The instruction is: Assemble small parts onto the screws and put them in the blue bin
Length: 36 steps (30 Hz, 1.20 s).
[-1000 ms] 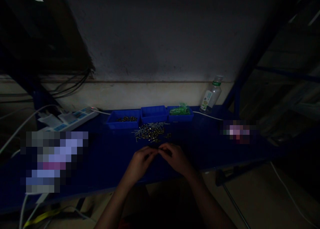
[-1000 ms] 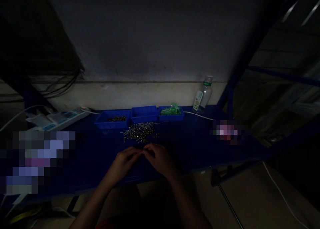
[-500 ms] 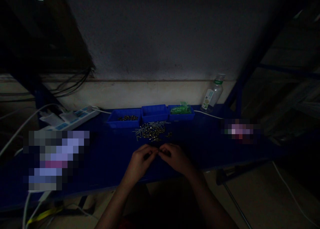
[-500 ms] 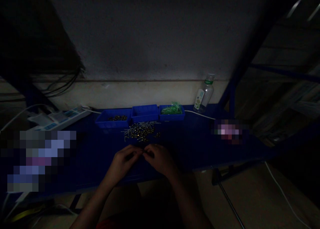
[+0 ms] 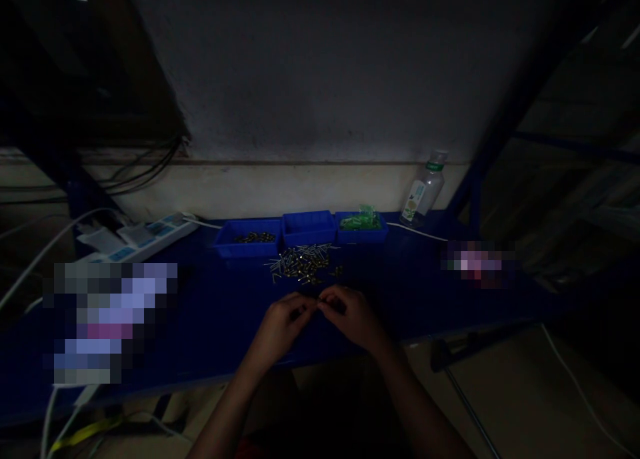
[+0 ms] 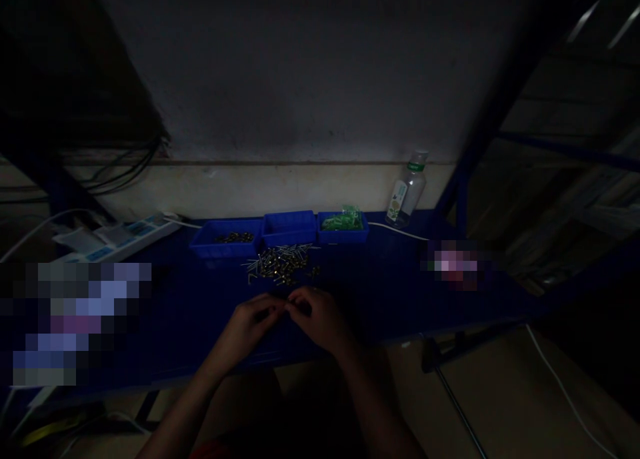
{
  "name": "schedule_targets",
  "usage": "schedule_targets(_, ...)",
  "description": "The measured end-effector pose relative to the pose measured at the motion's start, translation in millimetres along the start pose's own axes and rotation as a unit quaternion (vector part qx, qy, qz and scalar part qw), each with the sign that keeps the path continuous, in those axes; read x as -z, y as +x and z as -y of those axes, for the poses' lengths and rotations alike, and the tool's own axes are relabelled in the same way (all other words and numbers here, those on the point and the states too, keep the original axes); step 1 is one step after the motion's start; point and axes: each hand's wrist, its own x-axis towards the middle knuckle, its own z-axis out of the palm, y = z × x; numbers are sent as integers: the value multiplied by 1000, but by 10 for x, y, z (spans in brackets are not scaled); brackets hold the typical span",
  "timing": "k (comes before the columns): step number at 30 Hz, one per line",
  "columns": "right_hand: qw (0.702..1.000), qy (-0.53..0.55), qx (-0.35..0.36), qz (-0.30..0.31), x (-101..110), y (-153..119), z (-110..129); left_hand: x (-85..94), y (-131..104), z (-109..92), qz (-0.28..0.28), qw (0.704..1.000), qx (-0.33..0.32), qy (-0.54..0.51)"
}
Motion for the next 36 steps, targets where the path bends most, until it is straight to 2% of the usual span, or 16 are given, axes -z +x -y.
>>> schedule_targets(4, 999, -34, -11, 0, -24, 13, -16, 27, -19, -39, -59, 998, -6, 15)
schedule_targets(6, 998, -57, -18, 5, -34, 21, -18, 99, 9, -9, -81, 995, -13, 49)
schedule_targets(10, 997, -72, -29, -3, -28, 37, -11, 458, 225, 215, -149, 973, 0, 178)
schedule_targets(13, 997, -72, -34, 1, -15, 45, 0, 812, 471, 436, -214, 928, 39, 302)
schedule_targets(16, 997, -68, -32, 6, -8, 50, 8, 1051, 666, 554, -195, 904, 56, 378)
schedule_targets(18, 997, -65, -28, 5, -8, 55, 6, 1092, 725, 541, -196, 894, 52, 399)
schedule_targets(20, 998, -63, -26, 3, -10, 61, -1, 1032, 712, 463, -209, 889, 35, 407)
schedule_targets(22, 998, -61, -30, 4, -10, 67, -10, 889, 629, 343, -196, 900, 9, 389)
schedule_targets(23, 998, -61, -30, 6, -9, 69, -14, 795, 569, 279, -171, 914, 0, 369)
schedule_targets(25, 998, -61, -31, 10, -7, 71, -20, 585, 441, 165, -80, 940, -8, 331)
schedule_targets(27, 998, -62, -31, 11, -5, 70, -24, 380, 341, 98, -31, 950, -8, 309)
schedule_targets(31, 997, -65, -34, 12, -2, 68, -24, 111, 315, 125, -16, 959, 27, 283)
schedule_targets(36, 997, -66, -32, 12, 1, 71, -14, 62, 383, 226, -24, 966, 41, 253)
